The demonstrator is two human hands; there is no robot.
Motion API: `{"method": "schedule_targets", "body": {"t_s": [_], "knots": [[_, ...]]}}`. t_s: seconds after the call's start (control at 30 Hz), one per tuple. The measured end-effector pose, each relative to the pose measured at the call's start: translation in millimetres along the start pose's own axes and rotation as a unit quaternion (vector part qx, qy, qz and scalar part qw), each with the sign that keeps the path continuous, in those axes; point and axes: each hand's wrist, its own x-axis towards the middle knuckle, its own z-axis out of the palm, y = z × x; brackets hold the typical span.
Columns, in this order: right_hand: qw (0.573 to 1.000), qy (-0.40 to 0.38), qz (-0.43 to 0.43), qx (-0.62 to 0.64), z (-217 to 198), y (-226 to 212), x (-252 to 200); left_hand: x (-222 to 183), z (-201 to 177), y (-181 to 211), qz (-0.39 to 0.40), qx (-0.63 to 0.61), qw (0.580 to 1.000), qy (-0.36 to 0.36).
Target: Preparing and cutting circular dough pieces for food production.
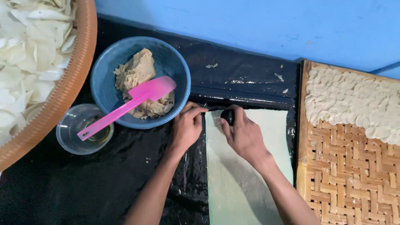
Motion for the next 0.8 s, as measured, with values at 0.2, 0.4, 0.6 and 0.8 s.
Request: {"method": "schedule_targets", "body": {"t_s": [0.2, 0.4, 0.6, 0.8], "knots": [[0.997, 0.036, -0.037, -0.057, -4, 15, -12, 2, -1, 3, 0.019, 0.009, 1.000, 0.008], [0.992, 0.022, -0.066, -0.105, 2, 17, -7, 2, -2, 6, -0.008, 0.012, 1.000, -0.004], [0.986, 0.015, -0.062, -0.156, 13, 17, 5, 2, 1, 2, 0.050, 0.027, 0.998, 0.026], [0.974, -0.001, -0.018, -0.225, 26, 20, 10, 3, 2, 1, 0.029, 0.024, 0.999, 0.013]]}}
